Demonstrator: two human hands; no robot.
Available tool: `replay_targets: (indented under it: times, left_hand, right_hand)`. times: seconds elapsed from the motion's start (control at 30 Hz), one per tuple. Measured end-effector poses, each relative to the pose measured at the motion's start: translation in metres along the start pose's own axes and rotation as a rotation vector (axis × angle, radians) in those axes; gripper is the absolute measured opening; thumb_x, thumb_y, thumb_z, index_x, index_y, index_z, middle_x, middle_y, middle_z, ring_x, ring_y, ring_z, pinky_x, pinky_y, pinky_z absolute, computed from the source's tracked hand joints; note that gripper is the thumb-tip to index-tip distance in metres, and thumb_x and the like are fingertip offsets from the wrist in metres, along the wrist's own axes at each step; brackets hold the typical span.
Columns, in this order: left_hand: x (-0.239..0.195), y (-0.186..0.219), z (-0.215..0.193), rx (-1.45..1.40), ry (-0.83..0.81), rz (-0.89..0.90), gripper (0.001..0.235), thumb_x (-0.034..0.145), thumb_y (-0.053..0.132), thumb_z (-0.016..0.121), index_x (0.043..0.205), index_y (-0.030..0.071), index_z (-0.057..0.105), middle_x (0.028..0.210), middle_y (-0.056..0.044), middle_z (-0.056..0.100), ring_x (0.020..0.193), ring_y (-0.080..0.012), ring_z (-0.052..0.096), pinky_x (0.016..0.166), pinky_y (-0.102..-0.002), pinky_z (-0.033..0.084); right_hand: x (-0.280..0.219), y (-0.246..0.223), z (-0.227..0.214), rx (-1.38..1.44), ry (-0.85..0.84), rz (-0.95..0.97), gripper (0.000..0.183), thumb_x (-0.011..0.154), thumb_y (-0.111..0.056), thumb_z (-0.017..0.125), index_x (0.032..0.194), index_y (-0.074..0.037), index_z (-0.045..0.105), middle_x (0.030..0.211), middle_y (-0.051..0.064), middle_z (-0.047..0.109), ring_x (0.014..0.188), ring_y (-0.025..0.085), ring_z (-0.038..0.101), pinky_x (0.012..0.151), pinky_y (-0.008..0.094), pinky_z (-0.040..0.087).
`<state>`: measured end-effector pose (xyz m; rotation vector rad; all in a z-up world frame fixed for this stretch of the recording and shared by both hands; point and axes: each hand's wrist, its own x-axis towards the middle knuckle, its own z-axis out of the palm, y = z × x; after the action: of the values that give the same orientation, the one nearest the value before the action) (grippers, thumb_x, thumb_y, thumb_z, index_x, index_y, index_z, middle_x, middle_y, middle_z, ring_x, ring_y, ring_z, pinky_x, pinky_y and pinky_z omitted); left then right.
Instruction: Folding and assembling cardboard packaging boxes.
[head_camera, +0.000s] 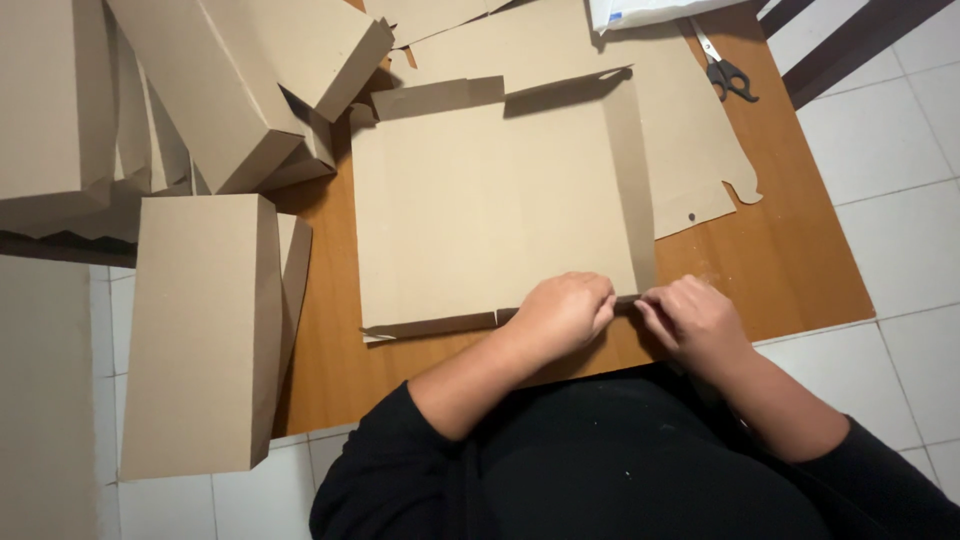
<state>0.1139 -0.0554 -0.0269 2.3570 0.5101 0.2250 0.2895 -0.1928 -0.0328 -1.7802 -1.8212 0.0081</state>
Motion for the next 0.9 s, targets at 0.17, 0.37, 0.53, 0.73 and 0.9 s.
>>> replay_targets:
  times: [0.17, 0.37, 0.53, 0.73, 0.9]
  left_hand:
    - [0.000, 0.004, -0.010, -0.022, -0.007, -0.016, 0.023, 0.095, 0.024, 0.057, 0.089, 0.005, 0.069, 0.089, -0.014, 0.071, 0.090, -0.0360, 0.067, 0.079, -0.049, 0.053]
    - [0.003, 0.000, -0.004, -0.056, -0.024, -0.011, 0.021, 0.093, 0.023, 0.059, 0.089, 0.005, 0.069, 0.089, -0.015, 0.071, 0.090, -0.0376, 0.066, 0.080, -0.050, 0.052]
    - [0.003, -0.003, -0.002, -0.136, 0.012, -0.057, 0.017, 0.091, 0.020, 0.064, 0.086, 0.003, 0.065, 0.086, -0.017, 0.069, 0.086, -0.0374, 0.066, 0.079, -0.048, 0.053]
    - [-0.011, -0.004, -0.003, -0.013, 0.166, 0.141, 0.017, 0.093, 0.018, 0.067, 0.089, 0.004, 0.059, 0.087, -0.015, 0.066, 0.089, -0.0368, 0.065, 0.080, -0.048, 0.052]
    - [-0.042, 0.012, -0.057, 0.155, 0.351, 0.153, 0.025, 0.087, 0.024, 0.073, 0.099, 0.004, 0.064, 0.093, -0.015, 0.067, 0.091, -0.0345, 0.065, 0.081, -0.046, 0.052]
  right_hand:
    - [-0.016, 0.016, 0.013, 0.060, 0.058, 0.165, 0.012, 0.088, -0.013, 0.077, 0.090, -0.004, 0.068, 0.080, 0.011, 0.065, 0.071, 0.029, 0.062, 0.064, 0.040, 0.051]
    - [-0.001, 0.003, 0.004, 0.063, 0.047, 0.071, 0.014, 0.087, -0.014, 0.077, 0.091, -0.005, 0.068, 0.080, 0.011, 0.063, 0.073, 0.031, 0.062, 0.065, 0.041, 0.050]
    - [0.021, -0.012, -0.003, 0.022, -0.001, -0.013, 0.013, 0.085, -0.014, 0.078, 0.087, -0.006, 0.068, 0.076, 0.010, 0.060, 0.071, 0.031, 0.059, 0.062, 0.042, 0.049]
    - [0.020, -0.005, -0.001, -0.020, -0.017, -0.037, 0.015, 0.084, -0.016, 0.079, 0.082, -0.009, 0.066, 0.075, 0.010, 0.059, 0.071, 0.031, 0.060, 0.061, 0.043, 0.050]
    - [0.016, 0.029, -0.025, -0.107, 0.010, -0.017, 0.013, 0.083, -0.013, 0.079, 0.091, -0.009, 0.069, 0.083, 0.011, 0.064, 0.078, 0.031, 0.064, 0.069, 0.042, 0.053]
